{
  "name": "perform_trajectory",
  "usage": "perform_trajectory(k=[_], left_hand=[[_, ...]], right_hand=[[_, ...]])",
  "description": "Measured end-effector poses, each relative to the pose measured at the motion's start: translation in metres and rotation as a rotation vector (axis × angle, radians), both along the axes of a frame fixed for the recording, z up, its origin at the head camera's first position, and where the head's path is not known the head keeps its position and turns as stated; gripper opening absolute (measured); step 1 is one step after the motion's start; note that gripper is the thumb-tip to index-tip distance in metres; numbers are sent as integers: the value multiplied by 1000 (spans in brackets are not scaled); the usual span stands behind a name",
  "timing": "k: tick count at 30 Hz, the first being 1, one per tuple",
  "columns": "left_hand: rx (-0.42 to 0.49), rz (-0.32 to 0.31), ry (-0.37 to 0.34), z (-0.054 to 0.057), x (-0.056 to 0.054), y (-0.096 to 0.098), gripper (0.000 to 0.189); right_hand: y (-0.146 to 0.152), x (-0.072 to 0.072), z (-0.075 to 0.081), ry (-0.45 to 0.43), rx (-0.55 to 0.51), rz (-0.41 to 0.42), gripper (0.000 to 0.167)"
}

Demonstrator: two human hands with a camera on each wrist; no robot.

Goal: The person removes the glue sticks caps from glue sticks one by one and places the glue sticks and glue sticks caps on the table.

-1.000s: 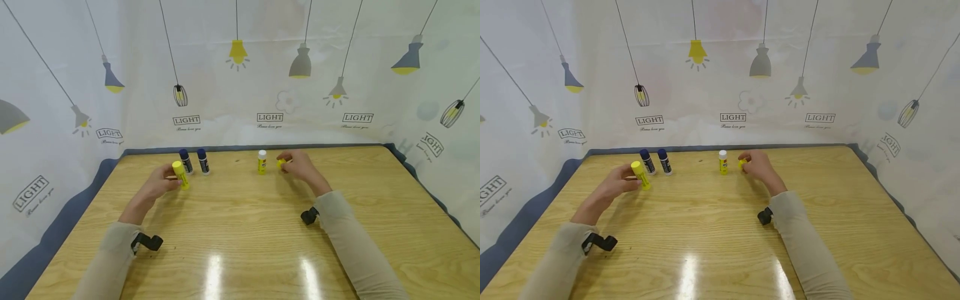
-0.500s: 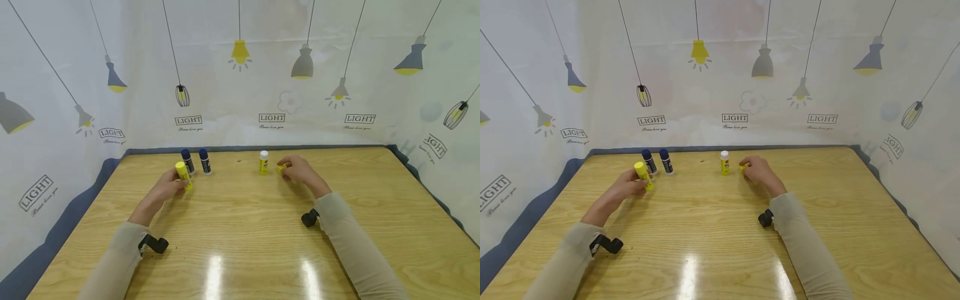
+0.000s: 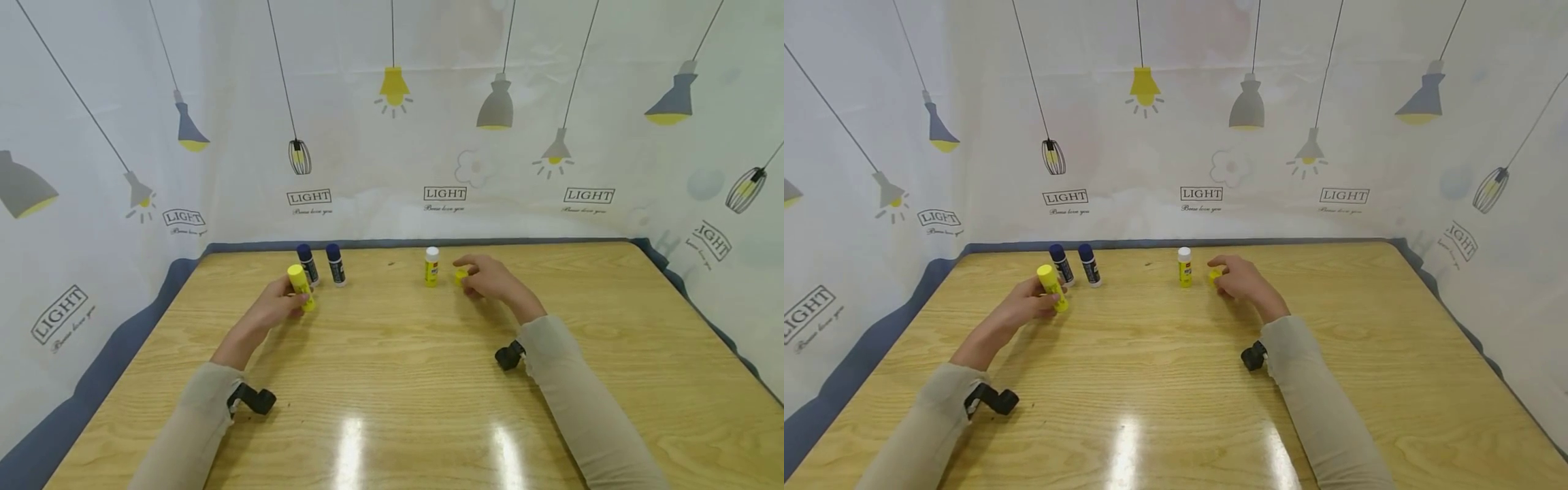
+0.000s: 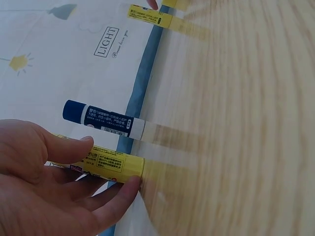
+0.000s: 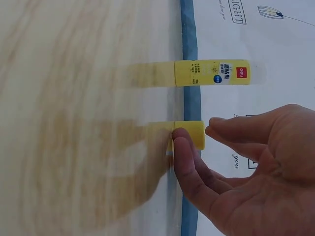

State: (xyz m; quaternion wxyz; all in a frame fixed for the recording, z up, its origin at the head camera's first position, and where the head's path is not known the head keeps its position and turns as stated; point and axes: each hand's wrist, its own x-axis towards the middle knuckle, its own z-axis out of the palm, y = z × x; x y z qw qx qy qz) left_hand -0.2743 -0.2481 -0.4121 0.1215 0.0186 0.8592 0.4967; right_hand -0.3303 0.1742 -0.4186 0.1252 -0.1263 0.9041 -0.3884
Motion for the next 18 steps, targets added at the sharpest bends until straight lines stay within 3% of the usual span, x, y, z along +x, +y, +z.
perform_trajectory(k=[8, 18], left_hand=[[-5, -8, 3, 1, 1, -1, 47], [44, -37, 14, 0, 1, 4, 53]], right_hand=[[2, 3, 3, -38, -13, -19, 54], [11, 12, 20, -8, -62, -76, 51]])
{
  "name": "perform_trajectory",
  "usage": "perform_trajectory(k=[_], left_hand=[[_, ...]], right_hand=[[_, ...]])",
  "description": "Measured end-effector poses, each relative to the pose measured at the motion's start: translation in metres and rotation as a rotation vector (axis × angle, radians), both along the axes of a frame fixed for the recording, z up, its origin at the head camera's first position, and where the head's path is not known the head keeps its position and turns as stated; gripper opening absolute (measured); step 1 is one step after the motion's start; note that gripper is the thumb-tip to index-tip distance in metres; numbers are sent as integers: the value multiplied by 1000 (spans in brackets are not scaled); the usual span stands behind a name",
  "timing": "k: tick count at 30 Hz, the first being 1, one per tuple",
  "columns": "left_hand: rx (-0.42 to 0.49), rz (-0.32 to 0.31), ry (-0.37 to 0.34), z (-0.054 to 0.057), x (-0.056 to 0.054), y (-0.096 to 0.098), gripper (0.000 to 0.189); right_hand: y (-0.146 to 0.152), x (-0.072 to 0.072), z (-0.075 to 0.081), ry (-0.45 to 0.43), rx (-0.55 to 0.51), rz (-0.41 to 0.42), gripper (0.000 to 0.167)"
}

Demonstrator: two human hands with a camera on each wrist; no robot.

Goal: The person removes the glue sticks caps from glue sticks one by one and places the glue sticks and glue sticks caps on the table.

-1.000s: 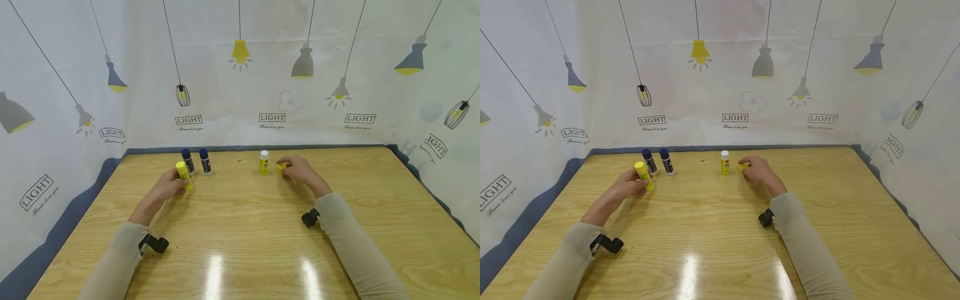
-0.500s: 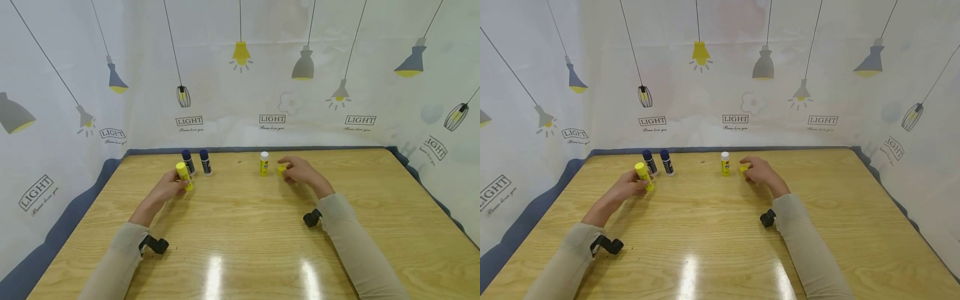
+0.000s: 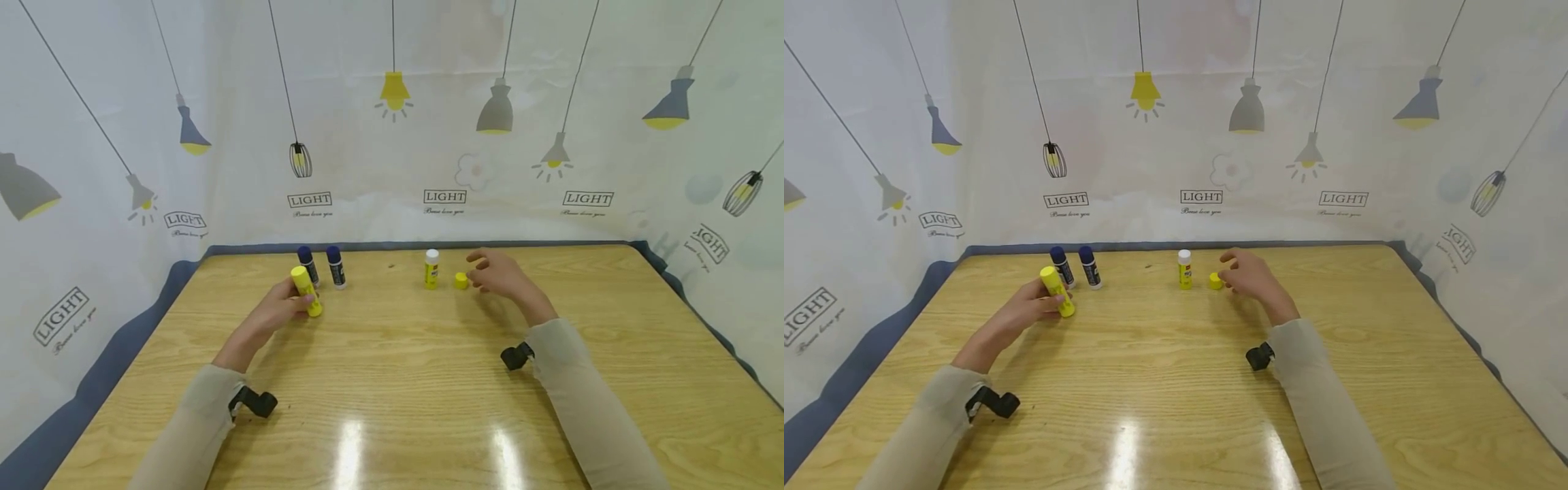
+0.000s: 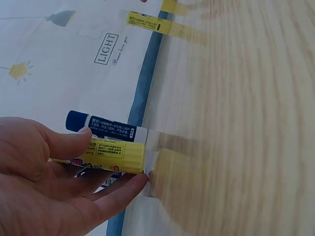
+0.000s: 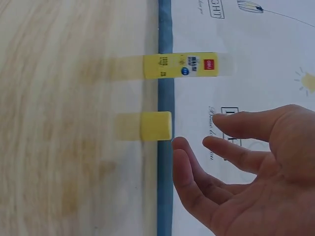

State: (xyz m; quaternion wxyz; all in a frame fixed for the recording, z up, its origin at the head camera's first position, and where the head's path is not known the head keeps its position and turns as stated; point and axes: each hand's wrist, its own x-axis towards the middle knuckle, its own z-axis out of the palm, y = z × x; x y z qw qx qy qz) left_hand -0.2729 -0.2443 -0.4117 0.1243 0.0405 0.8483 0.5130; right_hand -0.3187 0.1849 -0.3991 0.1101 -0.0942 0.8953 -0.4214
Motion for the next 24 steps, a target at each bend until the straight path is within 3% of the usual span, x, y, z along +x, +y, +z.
perform_trajectory(k=[14, 19, 24], left_hand=[[-80, -28, 108, -1, 6, 26, 50], [-145, -33, 155, -4, 9, 37, 53], [-144, -60, 152, -3, 11, 53, 51]], right_hand=[[-1, 18, 21, 102, -11, 50, 41], [-5, 27, 25, 107, -51, 109, 39], [-8, 33, 26, 128, -100, 184, 38]])
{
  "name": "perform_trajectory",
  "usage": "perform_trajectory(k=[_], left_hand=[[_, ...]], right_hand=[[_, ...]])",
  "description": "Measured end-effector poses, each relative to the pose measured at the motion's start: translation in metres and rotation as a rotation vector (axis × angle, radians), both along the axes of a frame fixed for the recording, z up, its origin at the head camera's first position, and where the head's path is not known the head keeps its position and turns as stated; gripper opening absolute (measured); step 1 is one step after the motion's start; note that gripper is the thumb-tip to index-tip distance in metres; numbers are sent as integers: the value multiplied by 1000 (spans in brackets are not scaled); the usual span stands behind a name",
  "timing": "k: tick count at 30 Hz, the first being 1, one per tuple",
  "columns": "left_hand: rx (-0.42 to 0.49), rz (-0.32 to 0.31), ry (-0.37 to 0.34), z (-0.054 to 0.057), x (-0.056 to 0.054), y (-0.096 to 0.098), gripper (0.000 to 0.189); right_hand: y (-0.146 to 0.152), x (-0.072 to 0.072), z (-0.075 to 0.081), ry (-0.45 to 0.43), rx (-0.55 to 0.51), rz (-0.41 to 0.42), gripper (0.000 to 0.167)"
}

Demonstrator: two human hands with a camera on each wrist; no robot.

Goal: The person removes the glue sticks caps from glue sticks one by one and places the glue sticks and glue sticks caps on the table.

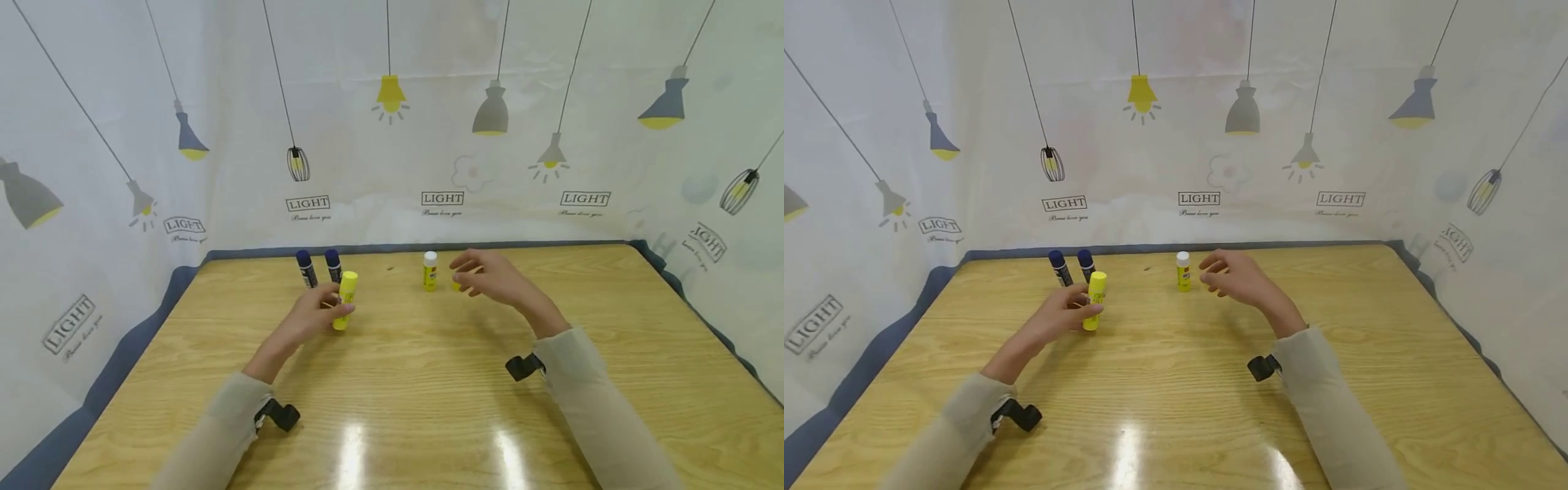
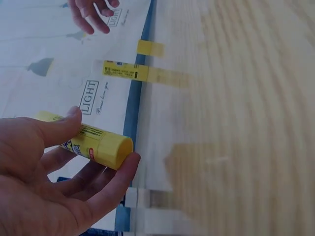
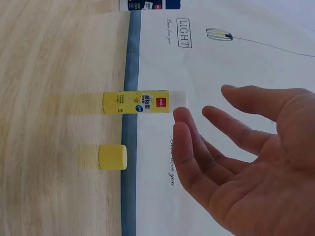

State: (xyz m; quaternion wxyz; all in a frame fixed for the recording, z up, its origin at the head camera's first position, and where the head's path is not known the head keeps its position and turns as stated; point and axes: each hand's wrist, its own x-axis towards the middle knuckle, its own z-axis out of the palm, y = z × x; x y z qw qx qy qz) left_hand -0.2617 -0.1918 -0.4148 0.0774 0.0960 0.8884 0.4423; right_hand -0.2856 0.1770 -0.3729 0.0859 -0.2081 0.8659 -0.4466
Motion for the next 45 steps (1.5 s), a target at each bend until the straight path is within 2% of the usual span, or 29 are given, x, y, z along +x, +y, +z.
perform_trajectory(k=[7, 12, 18, 23, 27, 36, 45], left_hand=[[-6, -52, 21, 8, 0, 26, 48], [-44, -131, 66, 11, -4, 43, 38], [-33, -182, 76, 6, -7, 63, 33], [-9, -196, 55, 1, -6, 78, 28], [3, -231, 34, -2, -5, 88, 31], [-57, -326, 69, -8, -5, 110, 27], [-130, -357, 87, -8, 0, 113, 33]], right_hand=[[-2, 13, 1, 12, -17, 63, 34], [-6, 22, -2, 29, -13, 89, 35], [-12, 28, -4, 27, -6, 111, 36], [-14, 29, -4, 20, -18, 127, 38], [-16, 30, -4, 14, -8, 162, 41], [-17, 35, -10, -30, 22, 192, 46], [-20, 33, -13, 25, 86, 161, 27]])
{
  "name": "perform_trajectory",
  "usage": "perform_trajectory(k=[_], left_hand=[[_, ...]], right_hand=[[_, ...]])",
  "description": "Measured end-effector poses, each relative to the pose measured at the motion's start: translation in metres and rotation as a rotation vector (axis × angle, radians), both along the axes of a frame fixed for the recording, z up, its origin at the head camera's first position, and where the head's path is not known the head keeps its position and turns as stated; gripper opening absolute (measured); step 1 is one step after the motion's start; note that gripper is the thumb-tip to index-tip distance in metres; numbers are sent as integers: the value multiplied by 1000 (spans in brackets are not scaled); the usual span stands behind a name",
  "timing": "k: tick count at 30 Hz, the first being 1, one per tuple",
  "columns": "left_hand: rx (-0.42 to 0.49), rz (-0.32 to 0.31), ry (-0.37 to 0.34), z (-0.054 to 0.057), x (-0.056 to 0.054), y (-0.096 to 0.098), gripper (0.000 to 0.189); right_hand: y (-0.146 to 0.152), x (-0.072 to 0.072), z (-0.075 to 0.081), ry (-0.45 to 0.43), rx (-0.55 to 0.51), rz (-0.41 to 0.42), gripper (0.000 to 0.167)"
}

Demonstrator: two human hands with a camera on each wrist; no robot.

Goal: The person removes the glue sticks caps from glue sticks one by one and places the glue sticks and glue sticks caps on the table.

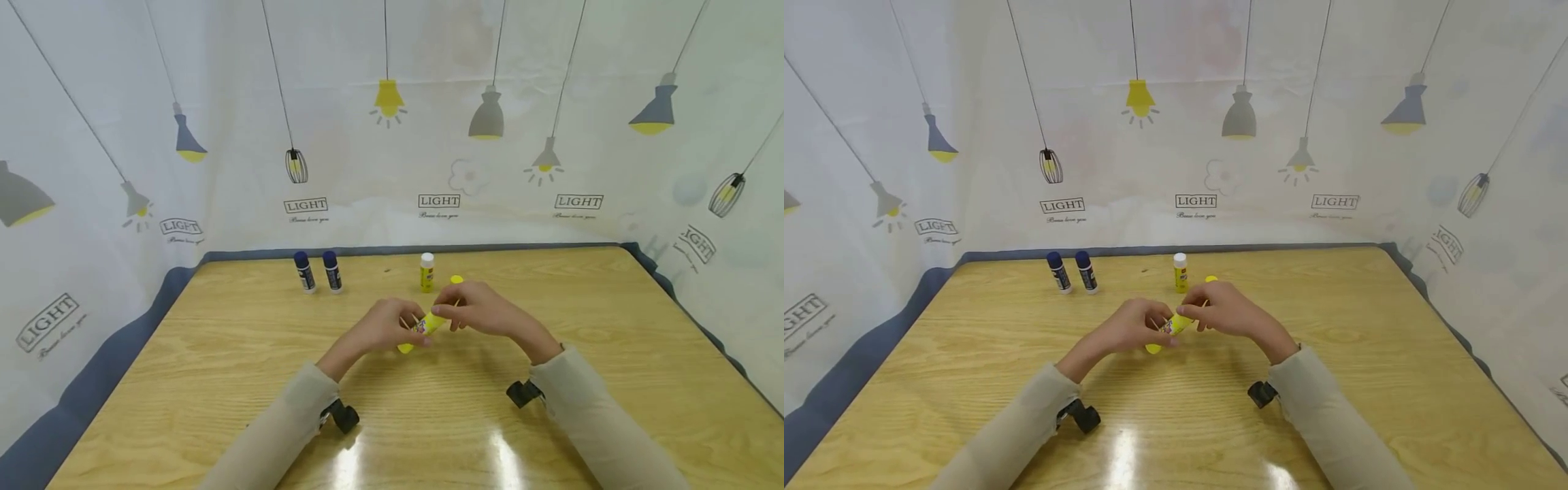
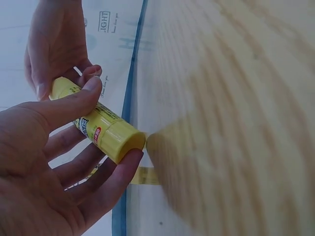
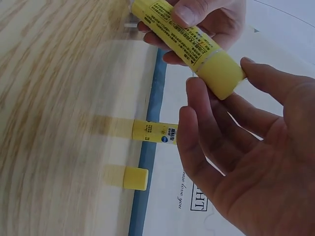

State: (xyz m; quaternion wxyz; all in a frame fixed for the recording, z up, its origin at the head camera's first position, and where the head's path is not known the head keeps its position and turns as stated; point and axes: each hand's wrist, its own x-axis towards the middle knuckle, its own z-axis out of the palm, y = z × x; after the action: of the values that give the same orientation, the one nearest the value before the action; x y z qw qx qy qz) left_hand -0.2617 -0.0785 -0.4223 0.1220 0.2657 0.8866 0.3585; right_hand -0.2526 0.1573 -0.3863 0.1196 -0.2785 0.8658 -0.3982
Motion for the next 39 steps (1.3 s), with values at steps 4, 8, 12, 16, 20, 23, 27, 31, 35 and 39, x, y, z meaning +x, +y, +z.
perform_trajectory(k=[4, 8, 12, 16, 20, 23, 27, 31, 35, 39], left_hand=[[-30, 0, 10, 2, 2, 0, 34], [-54, 9, 31, 0, 0, 1, 36], [-55, 13, 56, -3, 0, 3, 40], [-44, 18, 68, -5, 0, 3, 40], [-28, 28, 64, -5, 1, 2, 39], [-17, 26, 63, -6, 1, 2, 39], [-21, 9, 67, -7, 0, 2, 39], [-31, 0, 77, -6, 1, 0, 41], [-34, -9, 85, -4, 0, -1, 42], [-33, -28, 92, -4, -1, -2, 39]], right_hand=[[-1, -3, -2, 9, 11, 16, 25], [-3, -4, -2, 14, 23, 12, 25], [-6, -1, -3, 22, 28, -20, 24], [-10, 0, -4, 33, 32, -40, 24], [-12, 0, -6, 43, 35, -58, 24], [-12, 0, -7, 46, 32, -76, 22], [-12, 1, -7, 56, 42, -73, 20], [-13, 2, -7, 75, 55, -56, 19], [-13, 1, -8, 96, 76, -54, 18], [-13, 0, -7, 111, 89, -42, 19]])
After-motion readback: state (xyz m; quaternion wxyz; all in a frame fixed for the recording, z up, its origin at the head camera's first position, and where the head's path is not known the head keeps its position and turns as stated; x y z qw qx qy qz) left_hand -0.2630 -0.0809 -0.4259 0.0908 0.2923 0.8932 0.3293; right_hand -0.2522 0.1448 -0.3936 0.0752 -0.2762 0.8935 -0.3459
